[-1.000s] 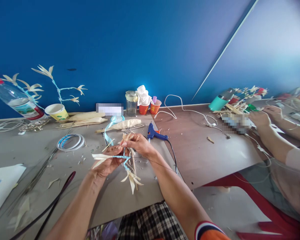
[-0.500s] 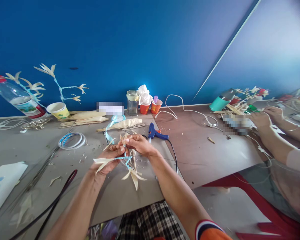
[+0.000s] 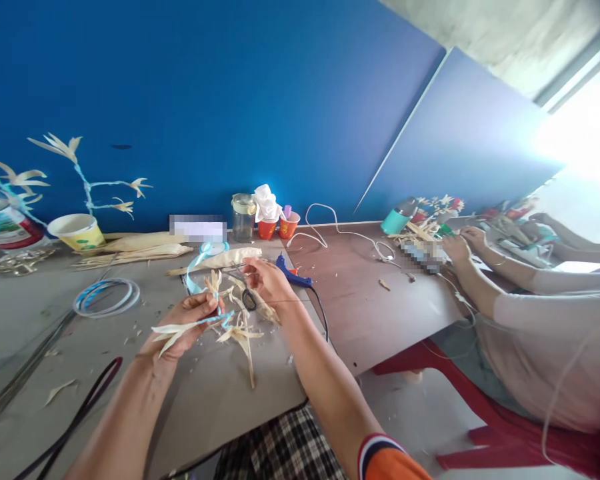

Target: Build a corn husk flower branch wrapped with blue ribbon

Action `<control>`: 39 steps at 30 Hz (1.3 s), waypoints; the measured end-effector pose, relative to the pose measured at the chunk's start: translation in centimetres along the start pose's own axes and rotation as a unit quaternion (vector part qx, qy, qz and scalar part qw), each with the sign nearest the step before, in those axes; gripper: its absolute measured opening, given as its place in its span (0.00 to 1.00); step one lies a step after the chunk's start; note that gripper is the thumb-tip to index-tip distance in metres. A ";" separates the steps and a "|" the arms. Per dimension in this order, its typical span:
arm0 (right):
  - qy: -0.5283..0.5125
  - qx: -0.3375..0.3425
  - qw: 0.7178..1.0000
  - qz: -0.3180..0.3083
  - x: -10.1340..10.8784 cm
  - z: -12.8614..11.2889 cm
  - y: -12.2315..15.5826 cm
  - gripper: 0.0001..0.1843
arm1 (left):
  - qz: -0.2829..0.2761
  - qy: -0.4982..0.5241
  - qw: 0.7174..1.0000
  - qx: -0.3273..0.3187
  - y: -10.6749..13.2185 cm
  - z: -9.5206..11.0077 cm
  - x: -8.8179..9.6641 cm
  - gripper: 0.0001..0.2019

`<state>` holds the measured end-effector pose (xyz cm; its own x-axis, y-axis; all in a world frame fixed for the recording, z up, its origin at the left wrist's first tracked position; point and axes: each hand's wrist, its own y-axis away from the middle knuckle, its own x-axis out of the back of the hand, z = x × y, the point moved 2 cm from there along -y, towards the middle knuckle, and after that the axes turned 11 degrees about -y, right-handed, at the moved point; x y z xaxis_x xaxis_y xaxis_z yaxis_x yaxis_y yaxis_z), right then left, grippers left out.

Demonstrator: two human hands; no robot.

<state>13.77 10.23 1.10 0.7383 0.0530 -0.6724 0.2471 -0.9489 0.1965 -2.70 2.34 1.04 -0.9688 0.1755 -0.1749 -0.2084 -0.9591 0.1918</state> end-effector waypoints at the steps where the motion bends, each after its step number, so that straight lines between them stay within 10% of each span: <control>1: -0.001 -0.001 1.000 0.007 0.0 -0.5 0.0 0.12 | 0.001 -0.003 1.000 -0.001 0.0 0.0 0.0 0.14; 6: 0.041 0.031 0.998 -0.028 1.5 -5.4 0.8 0.12 | -0.006 -0.012 1.000 -0.014 0.0 -0.2 0.2 0.14; 10: 0.292 0.082 0.952 -0.041 5.2 -9.5 0.9 0.17 | -0.010 0.009 1.000 -0.017 0.0 -0.5 0.3 0.12; 13: 0.601 0.120 0.789 -0.036 7.7 -10.0 0.6 0.16 | -0.001 0.022 1.000 -0.021 0.1 -0.4 0.0 0.12; 21: 0.852 0.066 0.517 -0.047 8.0 -6.8 1.1 0.27 | 0.008 0.017 1.000 -0.021 -0.1 -0.6 0.0 0.11; 31: 0.843 0.039 0.536 -0.005 8.7 -7.1 0.3 0.18 | 0.006 0.007 1.000 -0.003 -0.6 -1.3 0.2 0.10; 39: 0.790 0.141 0.596 0.026 10.6 -9.2 1.0 0.22 | 0.021 0.017 1.000 0.001 -0.8 -1.6 0.4 0.09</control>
<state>27.61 12.70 0.80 0.4646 0.0365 0.8848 0.2474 -0.9647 -0.0901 -2.72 2.83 -0.76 -0.9719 0.1268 -0.1983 -0.1670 -0.9652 0.2011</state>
